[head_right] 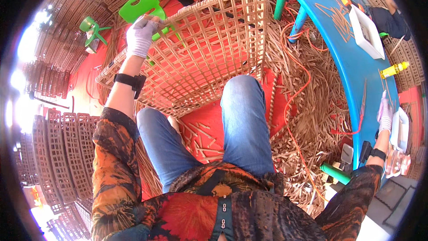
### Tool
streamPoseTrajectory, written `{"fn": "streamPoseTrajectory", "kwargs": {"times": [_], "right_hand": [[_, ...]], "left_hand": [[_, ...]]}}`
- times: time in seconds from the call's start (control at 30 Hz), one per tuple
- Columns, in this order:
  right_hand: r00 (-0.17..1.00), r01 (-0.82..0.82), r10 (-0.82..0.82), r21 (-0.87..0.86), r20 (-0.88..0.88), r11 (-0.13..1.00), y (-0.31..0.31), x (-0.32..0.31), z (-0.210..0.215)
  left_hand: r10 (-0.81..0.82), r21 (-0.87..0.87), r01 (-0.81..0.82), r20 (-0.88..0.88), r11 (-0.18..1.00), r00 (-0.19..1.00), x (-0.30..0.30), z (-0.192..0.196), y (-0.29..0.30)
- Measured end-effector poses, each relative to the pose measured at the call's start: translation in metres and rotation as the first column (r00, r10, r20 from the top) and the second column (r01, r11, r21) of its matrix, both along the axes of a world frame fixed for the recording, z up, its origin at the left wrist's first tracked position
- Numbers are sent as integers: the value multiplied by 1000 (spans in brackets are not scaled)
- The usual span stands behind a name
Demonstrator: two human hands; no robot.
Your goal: The recorder is weaving and assembling a piece of wicker or bamboo furniture, using a nail gun and pliers.
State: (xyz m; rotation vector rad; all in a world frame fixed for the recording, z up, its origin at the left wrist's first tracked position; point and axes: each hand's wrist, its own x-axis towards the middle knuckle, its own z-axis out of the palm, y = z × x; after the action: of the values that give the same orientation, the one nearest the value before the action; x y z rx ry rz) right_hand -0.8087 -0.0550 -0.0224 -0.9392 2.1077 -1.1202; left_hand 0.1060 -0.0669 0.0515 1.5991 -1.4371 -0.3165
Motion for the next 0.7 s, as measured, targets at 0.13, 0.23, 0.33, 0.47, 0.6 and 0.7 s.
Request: {"fn": "streamPoseTrajectory", "kwargs": {"times": [0.13, 0.23, 0.33, 0.47, 0.6, 0.7], "right_hand": [[927, -148, 244, -318, 286, 936, -20, 95, 47], [849, -526, 475, -279, -233, 803, -20, 238, 72], [523, -836, 477, -317, -706, 447, -16, 387, 83], [312, -950, 305, -290, -900, 115, -32, 525, 87], [192, -981, 143, -193, -971, 10, -54, 610, 66], [168, -984, 85, -172, -982, -49, -73, 650, 44]], "left_hand": [[124, -5, -124, 5, 992, 992, 0, 2, -16], [145, 13, -145, -28, 989, 989, 0, 5, -21], [63, -13, -68, -215, 998, 975, 1, 6, -22], [-64, -81, 36, -379, 996, 923, 5, 0, -25], [-62, -132, 15, -364, 991, 929, 18, -12, -20], [-81, -110, 43, -367, 993, 927, 27, -22, -6]]}}
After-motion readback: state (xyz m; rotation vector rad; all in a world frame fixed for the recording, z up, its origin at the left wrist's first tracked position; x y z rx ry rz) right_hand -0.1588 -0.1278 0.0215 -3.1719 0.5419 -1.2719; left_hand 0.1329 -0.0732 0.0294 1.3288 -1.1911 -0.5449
